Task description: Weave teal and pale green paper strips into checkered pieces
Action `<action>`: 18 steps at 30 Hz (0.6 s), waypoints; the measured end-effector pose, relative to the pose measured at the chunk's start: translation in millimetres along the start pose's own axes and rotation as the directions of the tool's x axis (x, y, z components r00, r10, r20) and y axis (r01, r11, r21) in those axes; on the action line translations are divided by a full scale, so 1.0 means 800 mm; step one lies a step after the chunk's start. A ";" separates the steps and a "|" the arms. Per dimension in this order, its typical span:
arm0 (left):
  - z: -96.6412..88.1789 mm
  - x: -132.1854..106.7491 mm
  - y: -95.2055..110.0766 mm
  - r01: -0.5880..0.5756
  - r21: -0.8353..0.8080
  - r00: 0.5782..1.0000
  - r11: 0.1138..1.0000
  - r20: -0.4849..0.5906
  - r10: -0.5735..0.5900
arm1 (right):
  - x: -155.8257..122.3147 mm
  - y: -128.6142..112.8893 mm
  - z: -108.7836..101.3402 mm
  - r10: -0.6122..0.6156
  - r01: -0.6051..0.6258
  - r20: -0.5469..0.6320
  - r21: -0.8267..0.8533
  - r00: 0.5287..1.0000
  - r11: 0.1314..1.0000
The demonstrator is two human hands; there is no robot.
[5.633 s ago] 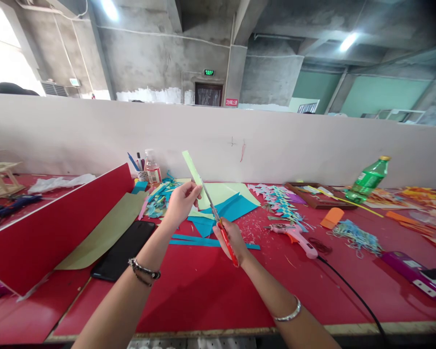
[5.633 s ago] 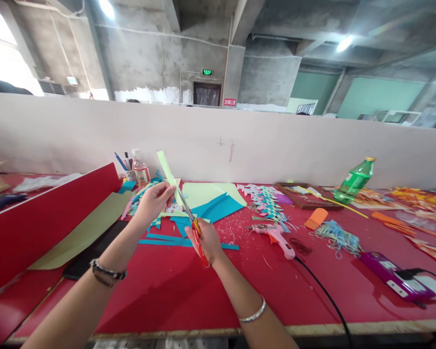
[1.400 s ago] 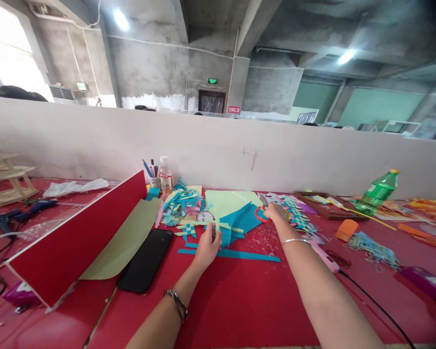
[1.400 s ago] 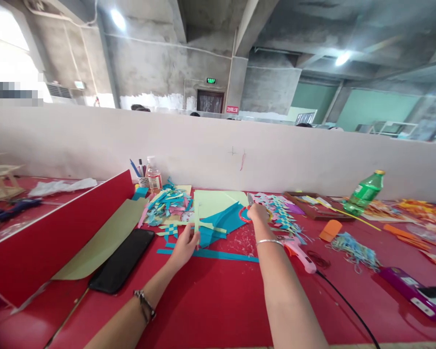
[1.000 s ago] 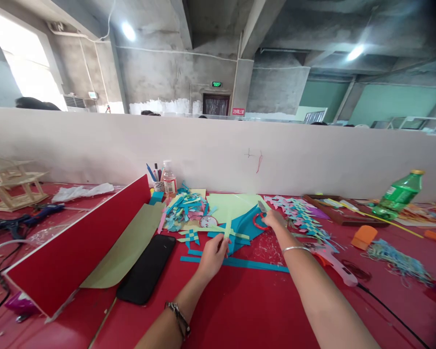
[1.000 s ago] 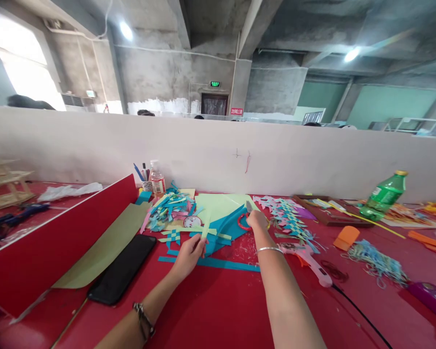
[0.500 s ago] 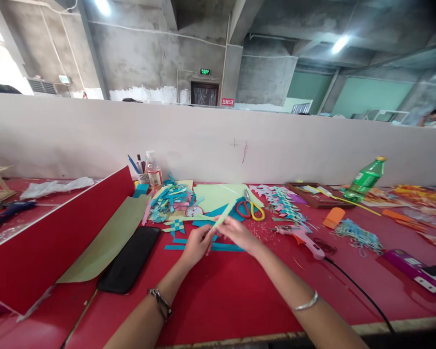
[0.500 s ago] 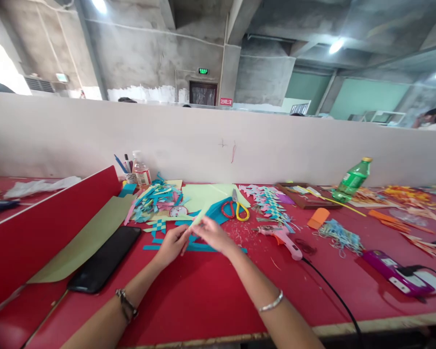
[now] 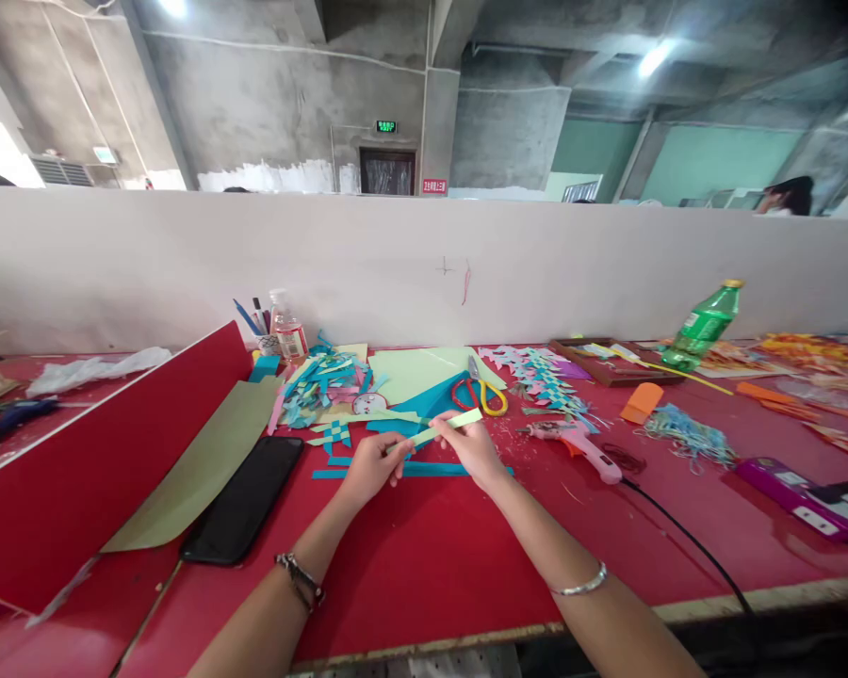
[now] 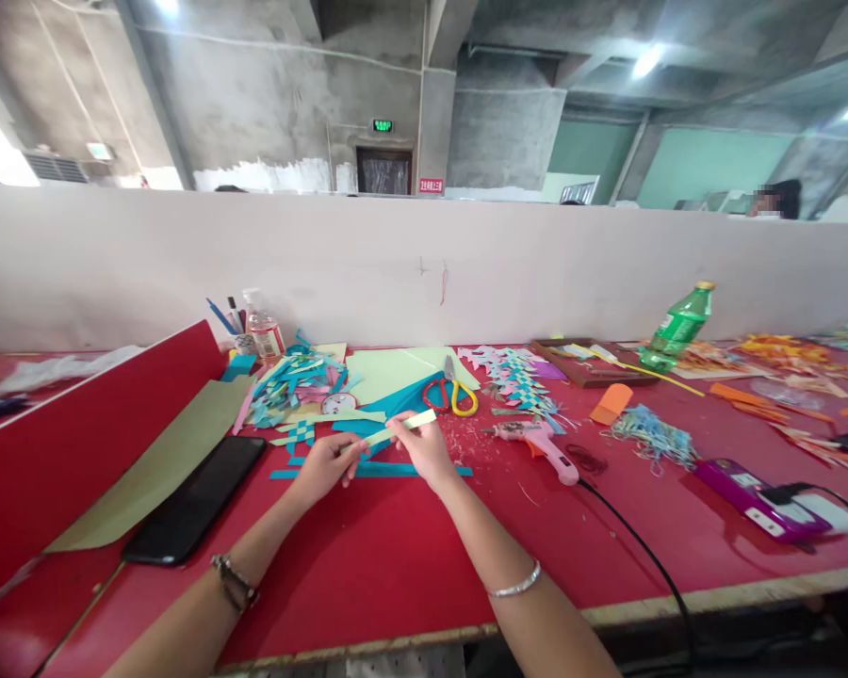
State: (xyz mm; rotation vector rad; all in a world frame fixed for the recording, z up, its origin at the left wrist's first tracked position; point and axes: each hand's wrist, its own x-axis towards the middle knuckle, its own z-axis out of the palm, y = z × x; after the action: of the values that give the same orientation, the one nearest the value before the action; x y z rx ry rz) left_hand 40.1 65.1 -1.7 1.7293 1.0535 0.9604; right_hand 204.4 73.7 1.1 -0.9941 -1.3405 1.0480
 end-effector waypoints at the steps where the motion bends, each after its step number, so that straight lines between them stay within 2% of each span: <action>1: -0.001 0.001 -0.001 0.009 -0.020 1.000 1.000 -0.022 -0.009 | 0.002 0.001 -0.003 -0.012 0.012 -0.026 -0.010 1.000 1.000; 5: -0.006 0.005 -0.005 0.035 -0.067 0.995 0.997 -0.096 -0.042 | 0.008 0.003 -0.014 -0.029 0.017 -0.124 -0.092 0.992 0.996; 7: -0.009 0.004 -0.005 0.018 -0.014 0.992 1.000 -0.125 -0.019 | 0.009 0.000 -0.020 -0.125 0.079 -0.229 -0.198 0.966 0.977; 8: -0.010 0.003 -0.004 -0.003 0.039 0.991 0.999 -0.134 0.008 | 0.008 -0.004 -0.022 -0.224 0.138 -0.298 -0.282 0.928 0.949; 10: -0.012 -0.001 -0.001 -0.059 0.178 0.989 0.982 -0.125 0.082 | 0.005 -0.013 -0.024 -0.475 0.265 -0.362 -0.498 0.802 0.826; 11: -0.013 -0.002 0.000 -0.090 0.245 0.987 0.965 -0.110 0.120 | 0.002 -0.018 -0.022 -0.581 0.316 -0.313 -0.602 0.751 0.733; 12: -0.013 -0.004 0.002 -0.121 0.300 0.984 0.946 -0.088 0.154 | -0.002 -0.023 -0.019 -0.648 0.365 -0.209 -0.683 0.732 0.633; 13: -0.012 -0.006 0.004 -0.150 0.337 0.981 0.930 -0.063 0.181 | -0.007 -0.026 -0.014 -0.667 0.418 -0.065 -0.733 0.742 0.537; 15: -0.011 -0.008 0.008 -0.196 0.358 0.977 0.913 -0.011 0.214 | -0.016 -0.031 -0.002 -0.571 0.523 0.241 -0.752 0.785 0.401; 16: -0.011 -0.008 0.009 -0.211 0.348 0.975 0.913 0.011 0.221 | -0.021 -0.031 0.004 -0.499 0.555 0.342 -0.741 0.796 0.377; 18: -0.011 -0.008 0.009 -0.216 0.311 0.976 0.925 0.042 0.214 | -0.026 -0.029 0.013 -0.376 0.565 0.433 -0.723 0.819 0.398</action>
State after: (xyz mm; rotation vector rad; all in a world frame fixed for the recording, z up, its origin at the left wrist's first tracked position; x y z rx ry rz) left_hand 31.8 60.0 7.0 2.1461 1.0720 0.9584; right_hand 195.1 47.6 18.3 -1.0546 -2.2320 -0.0334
